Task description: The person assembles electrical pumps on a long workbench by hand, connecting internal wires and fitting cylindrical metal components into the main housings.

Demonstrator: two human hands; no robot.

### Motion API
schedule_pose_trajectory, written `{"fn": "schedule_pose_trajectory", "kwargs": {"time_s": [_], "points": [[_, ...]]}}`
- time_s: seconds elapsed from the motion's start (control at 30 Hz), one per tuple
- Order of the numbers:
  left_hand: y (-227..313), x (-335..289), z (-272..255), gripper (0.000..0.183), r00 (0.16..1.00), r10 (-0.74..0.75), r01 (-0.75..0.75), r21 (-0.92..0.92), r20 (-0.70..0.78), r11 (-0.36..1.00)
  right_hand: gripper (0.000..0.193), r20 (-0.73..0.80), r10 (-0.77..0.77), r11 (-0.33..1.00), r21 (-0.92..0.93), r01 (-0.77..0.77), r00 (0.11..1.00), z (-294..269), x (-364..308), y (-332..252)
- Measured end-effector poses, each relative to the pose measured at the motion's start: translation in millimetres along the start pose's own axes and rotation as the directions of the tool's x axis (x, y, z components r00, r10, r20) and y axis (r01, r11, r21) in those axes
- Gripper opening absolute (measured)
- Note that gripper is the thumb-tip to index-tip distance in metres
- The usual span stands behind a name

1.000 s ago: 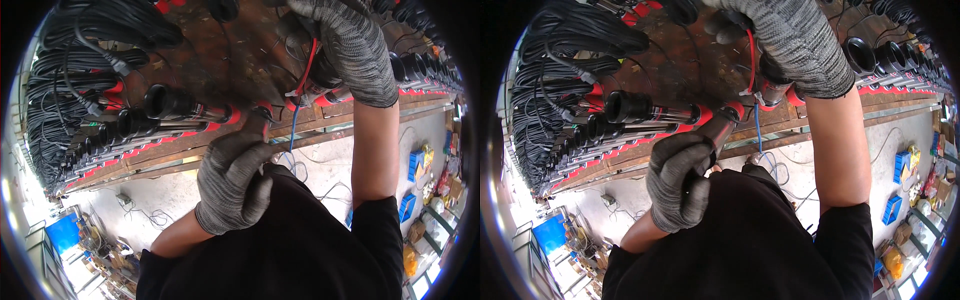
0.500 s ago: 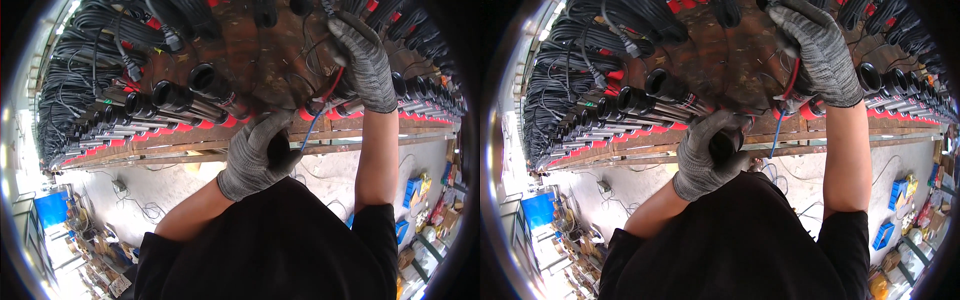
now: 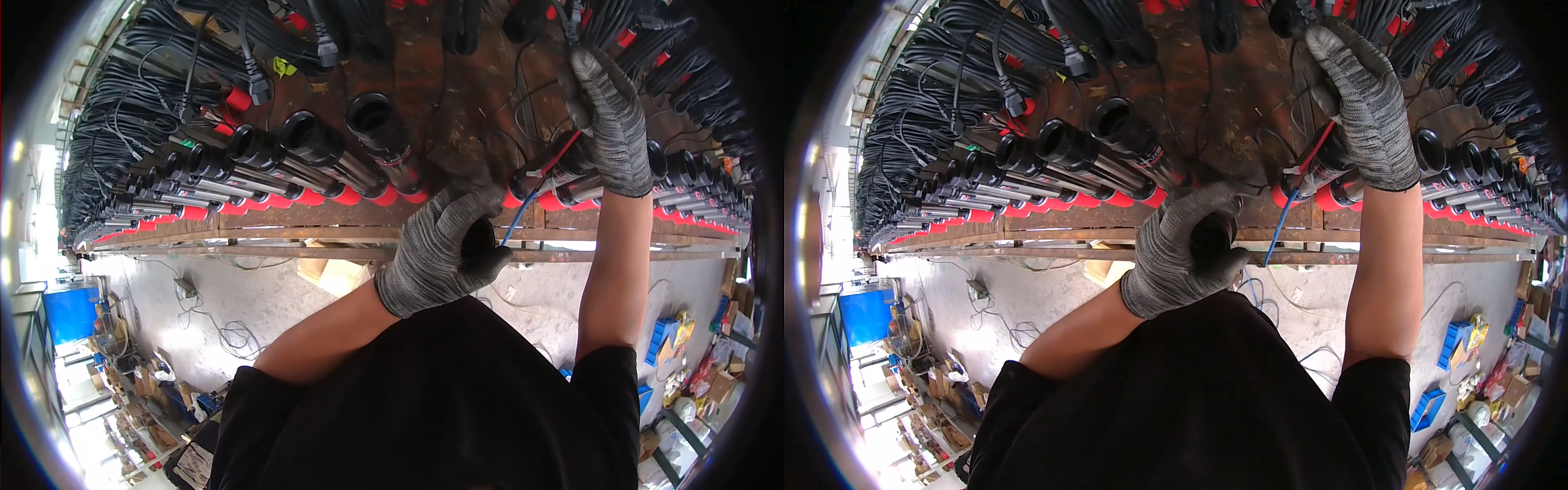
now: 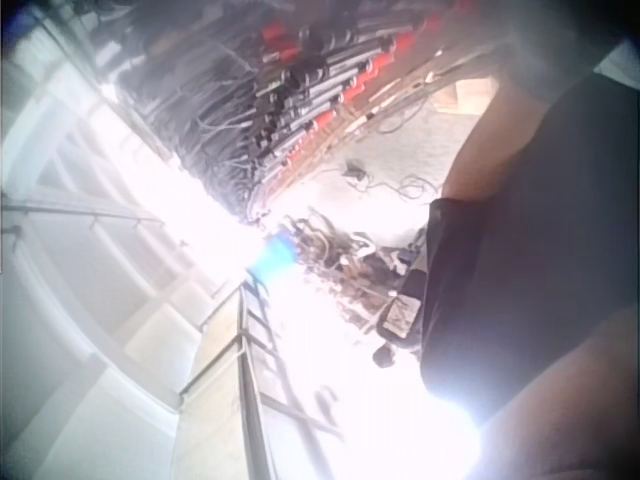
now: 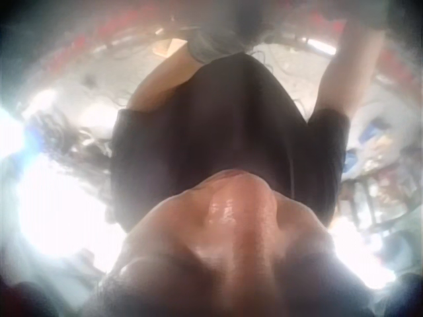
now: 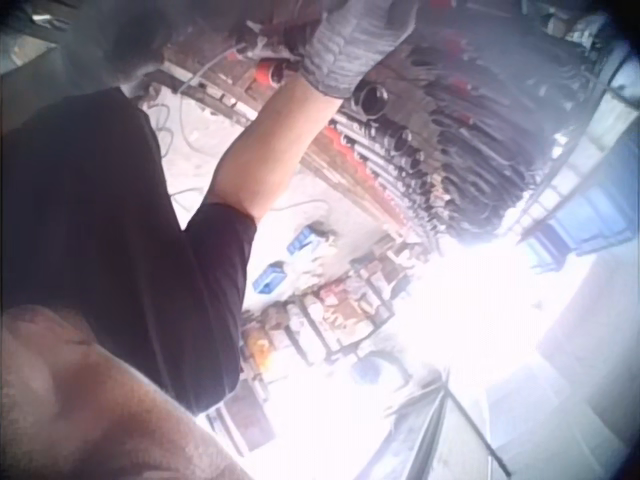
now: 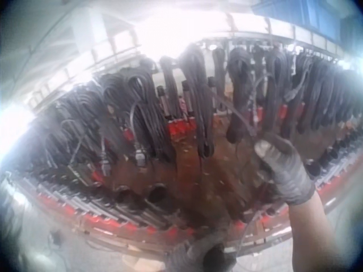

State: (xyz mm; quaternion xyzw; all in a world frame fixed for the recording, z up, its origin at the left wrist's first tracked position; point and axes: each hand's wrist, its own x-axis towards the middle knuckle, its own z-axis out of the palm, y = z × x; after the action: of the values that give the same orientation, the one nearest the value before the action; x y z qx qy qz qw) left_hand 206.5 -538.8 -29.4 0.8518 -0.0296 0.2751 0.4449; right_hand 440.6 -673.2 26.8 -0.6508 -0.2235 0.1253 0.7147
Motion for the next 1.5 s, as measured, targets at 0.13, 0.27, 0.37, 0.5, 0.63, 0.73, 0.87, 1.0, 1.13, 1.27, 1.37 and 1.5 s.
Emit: {"fn": "schedule_pose_trajectory", "kwargs": {"time_s": [0.13, 0.27, 0.37, 0.5, 0.63, 0.73, 0.87, 1.0, 1.13, 1.27, 1.37, 1.5], "points": [[0, -1, -1, 0.068, 1.000, -0.009, 0.009, -0.011, 0.014, 1.000, 0.040, 0.035, 0.025, 0.999, -0.026, -0.024, 0.999, -8, 2, 2], [-2, -2, 1, 0.069, 1.000, -0.024, 0.024, 0.021, 0.005, 0.999, 0.042, 0.010, 0.018, 1.000, 0.014, -0.018, 1.000, -3, 0, 0], [-3, -1, 2, 0.070, 0.999, -0.040, 0.040, 0.022, 0.013, 0.999, 0.041, 0.007, 0.023, 1.000, 0.012, -0.023, 1.000, -3, 0, 1], [-5, 0, 5, 0.070, 1.000, -0.006, 0.007, 0.032, -0.014, 0.999, 0.040, 0.050, 0.013, 1.000, 0.026, -0.014, 0.999, -5, 2, 0], [-6, 2, 5, 0.070, 0.999, 0.036, -0.034, 0.061, -0.027, 0.998, 0.039, -0.039, 0.017, 0.997, 0.070, -0.014, 0.999, 10, -7, -13], [-8, 3, 7, 0.068, 0.996, 0.069, -0.065, 0.072, -0.053, 0.995, 0.037, 0.057, -0.009, 0.999, 0.038, 0.007, 0.998, 0, -2, -7], [-3, 10, 1, 0.066, 0.998, 0.061, -0.057, 0.161, -0.023, 0.985, 0.032, 0.181, -0.081, 0.996, -0.023, 0.087, 0.980, -5, -2, -1], [0, 41, -9, 0.056, 0.990, 0.106, -0.132, 0.362, 0.089, 0.923, 0.029, 0.194, -0.049, 0.998, 0.035, 0.044, 0.980, -6, -7, -10], [2, 70, -2, 0.045, 0.982, -0.012, -0.088, 0.520, 0.187, 0.849, 0.025, 0.139, 0.015, 0.986, 0.162, -0.038, 0.990, 0, -4, -5], [-7, 108, 1, 0.033, 0.987, -0.003, -0.075, 0.479, 0.159, 0.875, 0.021, 0.120, 0.020, 0.964, 0.261, -0.051, 0.993, 0, -2, -12], [-20, 121, -1, 0.023, 0.985, 0.039, -0.093, 0.324, 0.171, 0.942, 0.020, 0.072, 0.015, 0.948, 0.316, -0.037, 0.997, 0, 6, -6], [-22, 116, -2, 0.015, 0.970, 0.105, -0.163, 0.265, 0.221, 0.950, 0.021, 0.036, -0.002, 0.929, 0.370, -0.012, 0.999, -11, 13, 3]]}}
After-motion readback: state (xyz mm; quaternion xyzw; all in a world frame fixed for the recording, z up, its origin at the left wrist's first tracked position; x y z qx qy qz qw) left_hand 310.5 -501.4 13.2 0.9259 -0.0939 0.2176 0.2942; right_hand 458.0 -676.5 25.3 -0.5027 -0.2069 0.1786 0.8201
